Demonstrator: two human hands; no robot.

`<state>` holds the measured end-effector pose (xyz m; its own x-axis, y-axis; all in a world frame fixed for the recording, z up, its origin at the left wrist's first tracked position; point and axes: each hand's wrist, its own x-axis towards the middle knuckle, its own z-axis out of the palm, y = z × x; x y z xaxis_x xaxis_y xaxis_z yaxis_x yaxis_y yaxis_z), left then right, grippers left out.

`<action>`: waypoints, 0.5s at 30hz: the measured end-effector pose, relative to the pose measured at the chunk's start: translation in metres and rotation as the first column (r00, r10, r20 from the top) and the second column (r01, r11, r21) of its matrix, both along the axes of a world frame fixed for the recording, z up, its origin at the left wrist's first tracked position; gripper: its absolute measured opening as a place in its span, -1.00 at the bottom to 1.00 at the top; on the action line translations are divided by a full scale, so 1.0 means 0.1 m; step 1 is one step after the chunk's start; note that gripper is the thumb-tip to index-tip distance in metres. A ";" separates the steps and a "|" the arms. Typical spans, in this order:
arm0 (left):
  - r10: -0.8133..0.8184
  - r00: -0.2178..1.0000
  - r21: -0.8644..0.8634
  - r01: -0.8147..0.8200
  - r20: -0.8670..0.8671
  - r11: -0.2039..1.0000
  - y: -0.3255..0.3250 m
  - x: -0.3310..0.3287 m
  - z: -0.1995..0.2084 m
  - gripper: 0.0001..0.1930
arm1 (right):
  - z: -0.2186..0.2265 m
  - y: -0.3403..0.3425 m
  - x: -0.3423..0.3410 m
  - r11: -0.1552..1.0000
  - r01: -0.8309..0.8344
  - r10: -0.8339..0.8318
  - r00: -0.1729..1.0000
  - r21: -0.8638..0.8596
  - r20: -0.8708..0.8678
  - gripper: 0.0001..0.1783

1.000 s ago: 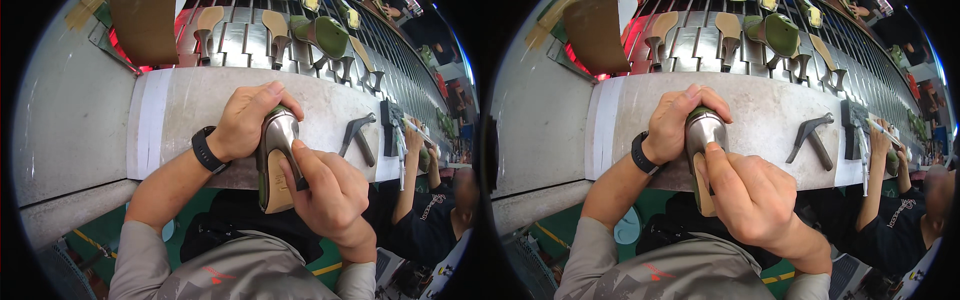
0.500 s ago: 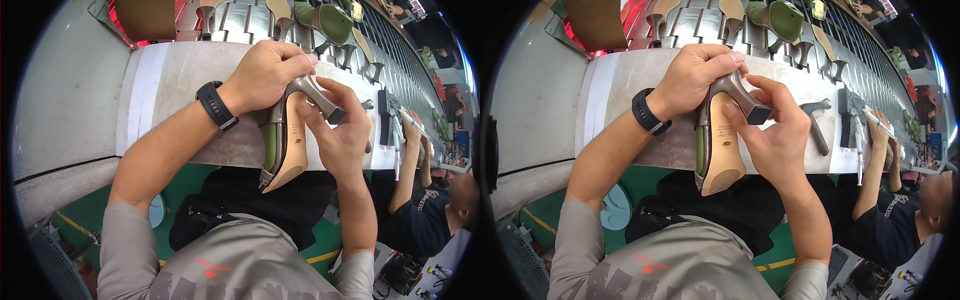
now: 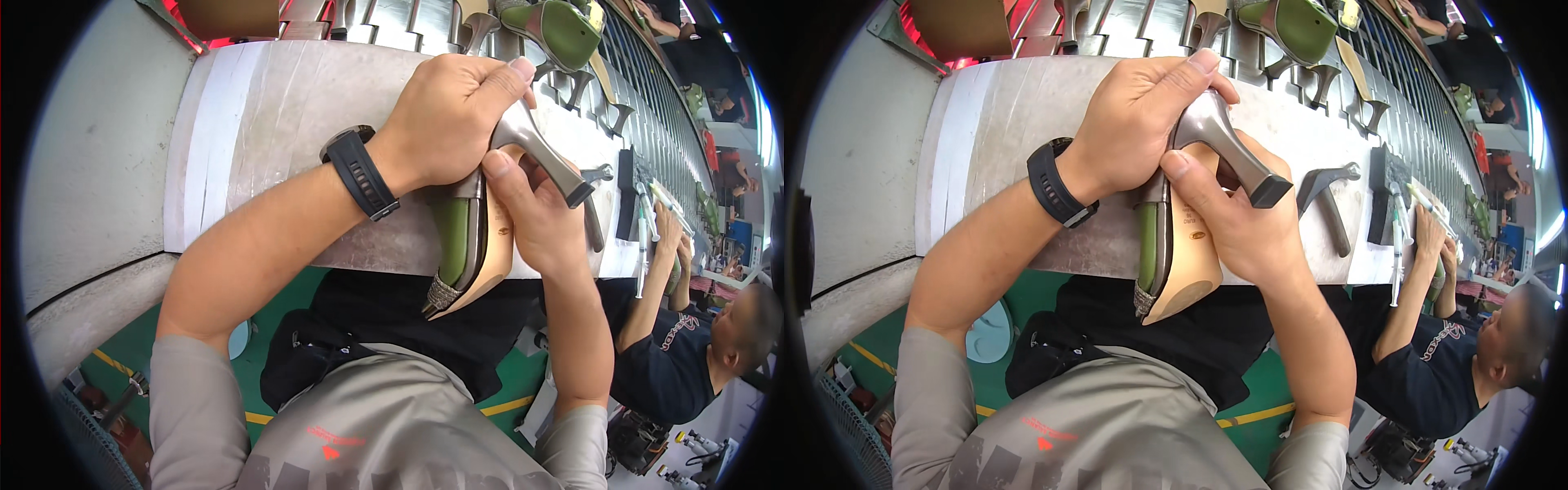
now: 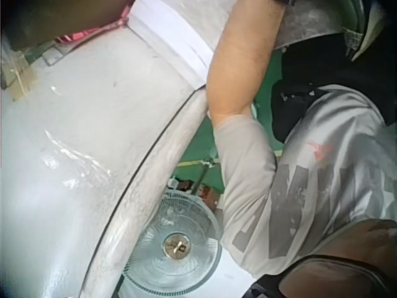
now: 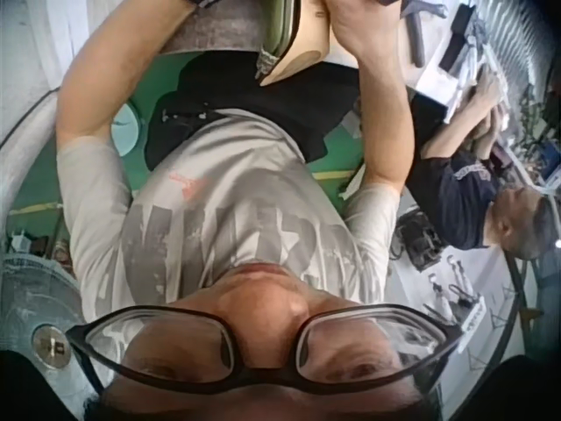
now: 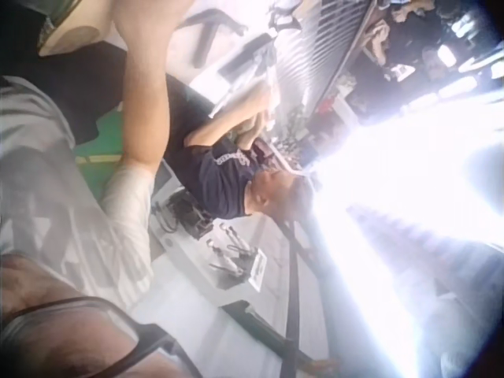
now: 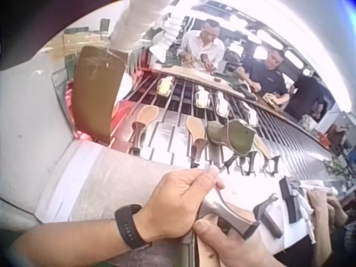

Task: The person assembles high-heeled shoes on shoe lasts by attaching soles and heels by hand, tapping them with a hammer, and applying adhesive along the edges using a syringe.

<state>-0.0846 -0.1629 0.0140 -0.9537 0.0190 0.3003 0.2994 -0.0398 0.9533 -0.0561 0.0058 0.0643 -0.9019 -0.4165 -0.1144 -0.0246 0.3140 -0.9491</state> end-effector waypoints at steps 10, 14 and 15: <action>0.261 0.933 0.049 -0.257 -0.248 0.965 0.08 0.09 -0.03 -0.49 | -0.03 0.25 -0.08 0.969 -0.178 0.224 0.924 -0.170 0.309 -0.30; 0.304 0.921 -0.003 -0.315 -0.243 0.949 0.07 0.13 -0.01 -0.51 | -0.01 0.22 -0.06 0.978 -0.159 0.191 0.940 -0.134 0.282 -0.25; 0.307 0.921 -0.005 -0.318 -0.240 0.948 0.06 0.15 -0.01 -0.51 | -0.02 0.21 -0.05 0.978 -0.156 0.189 0.943 -0.138 0.273 -0.23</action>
